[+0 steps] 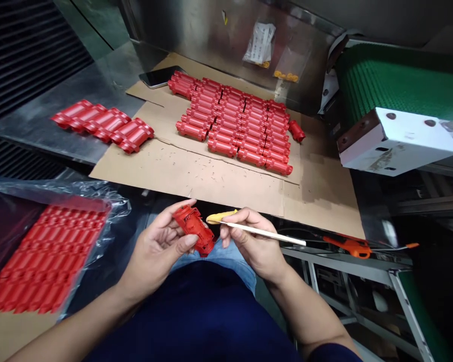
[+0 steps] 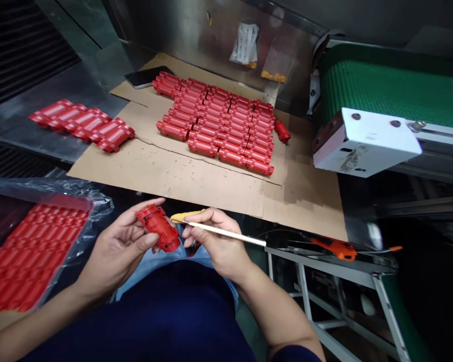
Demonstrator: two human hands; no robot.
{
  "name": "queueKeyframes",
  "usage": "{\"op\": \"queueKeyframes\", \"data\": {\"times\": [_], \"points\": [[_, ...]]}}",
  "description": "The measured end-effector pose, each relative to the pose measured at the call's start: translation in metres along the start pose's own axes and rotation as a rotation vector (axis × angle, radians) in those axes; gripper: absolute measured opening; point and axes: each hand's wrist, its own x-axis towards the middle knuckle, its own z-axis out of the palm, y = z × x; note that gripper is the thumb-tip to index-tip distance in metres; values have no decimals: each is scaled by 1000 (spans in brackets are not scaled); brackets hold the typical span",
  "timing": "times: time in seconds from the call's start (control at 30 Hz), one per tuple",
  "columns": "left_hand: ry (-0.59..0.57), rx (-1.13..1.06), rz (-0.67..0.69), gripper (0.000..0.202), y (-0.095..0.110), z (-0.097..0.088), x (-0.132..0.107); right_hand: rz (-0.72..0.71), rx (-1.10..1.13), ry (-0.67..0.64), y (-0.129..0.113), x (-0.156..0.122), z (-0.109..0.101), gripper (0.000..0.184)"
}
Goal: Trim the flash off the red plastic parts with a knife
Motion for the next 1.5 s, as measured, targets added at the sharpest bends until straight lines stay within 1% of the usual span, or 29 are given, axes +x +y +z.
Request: {"op": "queueKeyframes", "data": {"times": [0.1,0.2,0.23,0.27,0.3,0.33,0.37,0.4,0.43,0.47,0.5,0.53,0.57,0.6,0.67,0.73,0.83,0.93,1.03,1.13,1.23,1.3,1.37,1.4,1.43,1.47,1.5], "points": [[26,75,71,67,0,2,-3,89,126,-16,-3,4,2,28],[72,119,136,67,2,4,-6,208,244,-17,0,2,6,32],[83,124,152,67,3,4,-6,244,287,-42,2,0,8,33],[89,124,166,67,3,4,-6,264,330,-97,5,-3,9,34],[91,121,177,66,4,4,-6,257,359,-192,8,-5,9,34],[89,114,185,66,4,3,-6,211,365,-326,9,-8,8,34],[87,105,187,66,3,2,-5,123,328,-466,10,-10,7,37],[82,91,178,67,3,1,-4,7,226,-559,8,-12,4,43],[75,68,160,68,2,-1,-3,-111,80,-580,5,-13,1,46],[66,33,135,69,2,-1,-1,-212,-79,-531,1,-13,-3,44],[59,-12,104,70,1,-2,0,-284,-240,-422,-4,-14,-7,37],[54,-60,75,70,1,-2,1,-338,-382,-289,-8,-14,-9,26],[53,-105,50,69,2,-1,3,-382,-493,-177,-12,-14,-11,17],[53,-143,33,68,2,-1,4,-430,-573,-121,-15,-15,-12,21],[44,-191,9,66,4,1,5,-545,-710,-124,-16,-15,-10,32],[20,-217,-8,63,6,3,5,-635,-789,-166,-13,-16,-8,39],[-5,-245,-40,60,8,4,4,-676,-837,-194,-9,-14,-6,49],[-11,-258,-59,60,9,3,4,-688,-861,-230,-7,-12,-8,52],[-11,-258,-62,60,9,2,3,-703,-865,-242,-8,-11,-11,50],[-22,-267,-89,64,9,-1,5,-610,-883,-288,-14,-9,-15,40],[-57,-274,-141,65,8,-4,8,-487,-1000,-423,-27,-5,-17,27],[-76,-279,-195,62,8,-6,10,-448,-1098,-489,-36,-3,-16,25],[-83,-295,-260,60,7,-7,11,-430,-1155,-517,-40,-2,-13,28],[-83,-305,-291,59,7,-7,11,-417,-1142,-525,-38,-3,-12,28],[-82,-314,-312,60,7,-7,11,-400,-1085,-513,-35,-3,-12,26],[-83,-321,-321,61,7,-7,11,-371,-977,-479,-30,-3,-12,22],[-86,-325,-315,62,7,-7,10,-323,-823,-423,-23,-2,-12,18]]}}
